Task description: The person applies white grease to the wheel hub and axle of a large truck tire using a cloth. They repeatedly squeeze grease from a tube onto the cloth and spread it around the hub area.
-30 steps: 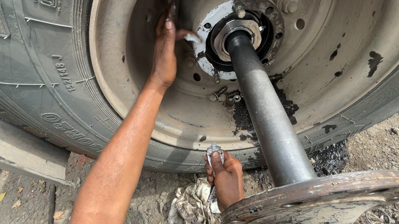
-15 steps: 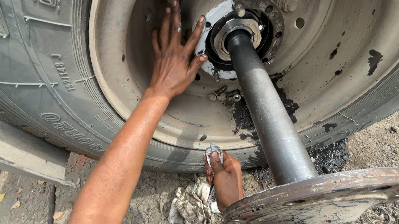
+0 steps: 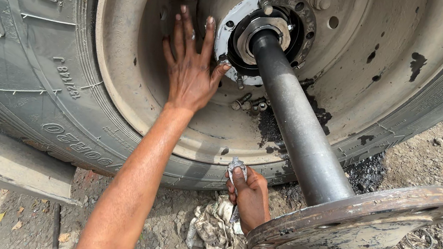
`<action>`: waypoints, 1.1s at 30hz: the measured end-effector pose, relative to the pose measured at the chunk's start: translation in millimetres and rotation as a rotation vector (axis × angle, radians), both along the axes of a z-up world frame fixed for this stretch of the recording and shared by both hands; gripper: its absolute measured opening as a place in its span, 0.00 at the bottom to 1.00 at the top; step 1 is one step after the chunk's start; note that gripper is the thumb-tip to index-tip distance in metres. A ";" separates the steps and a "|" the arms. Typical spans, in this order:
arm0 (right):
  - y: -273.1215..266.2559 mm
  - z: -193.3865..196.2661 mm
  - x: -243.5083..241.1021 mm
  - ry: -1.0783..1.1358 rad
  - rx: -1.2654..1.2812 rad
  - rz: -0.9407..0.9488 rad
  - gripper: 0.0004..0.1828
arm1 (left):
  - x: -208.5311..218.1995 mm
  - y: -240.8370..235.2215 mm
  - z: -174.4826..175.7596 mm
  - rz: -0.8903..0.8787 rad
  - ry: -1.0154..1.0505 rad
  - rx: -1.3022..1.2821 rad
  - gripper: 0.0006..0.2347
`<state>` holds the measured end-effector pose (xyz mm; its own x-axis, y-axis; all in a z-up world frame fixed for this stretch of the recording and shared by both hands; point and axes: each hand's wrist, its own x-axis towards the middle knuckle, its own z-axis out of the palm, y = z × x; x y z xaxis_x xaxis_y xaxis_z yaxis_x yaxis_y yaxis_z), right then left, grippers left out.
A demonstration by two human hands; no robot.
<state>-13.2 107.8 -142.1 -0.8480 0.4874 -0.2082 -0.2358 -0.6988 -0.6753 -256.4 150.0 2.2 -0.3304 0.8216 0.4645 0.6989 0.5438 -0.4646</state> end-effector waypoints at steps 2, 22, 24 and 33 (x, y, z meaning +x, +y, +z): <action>1.1 -0.3 -0.3 0.002 -0.002 -0.001 0.16 | 0.1 5.4 4.8 -0.016 0.045 -0.031 0.40; 3.4 0.8 0.2 -0.025 -0.001 0.004 0.17 | 8.4 4.9 19.0 -0.122 0.294 -0.216 0.37; 3.8 0.4 0.2 -0.020 -0.008 0.008 0.16 | 16.4 -0.6 20.0 -0.094 0.157 -0.249 0.36; 3.1 -0.7 1.9 -0.022 -0.002 -0.004 0.17 | 29.8 -1.1 33.2 0.018 0.003 -0.234 0.36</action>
<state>-11.3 111.0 -142.8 -0.8412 0.4905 -0.2276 -0.2242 -0.6994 -0.6786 -226.6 148.9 35.4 -0.3452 0.9009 0.2631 0.6884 0.4336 -0.5815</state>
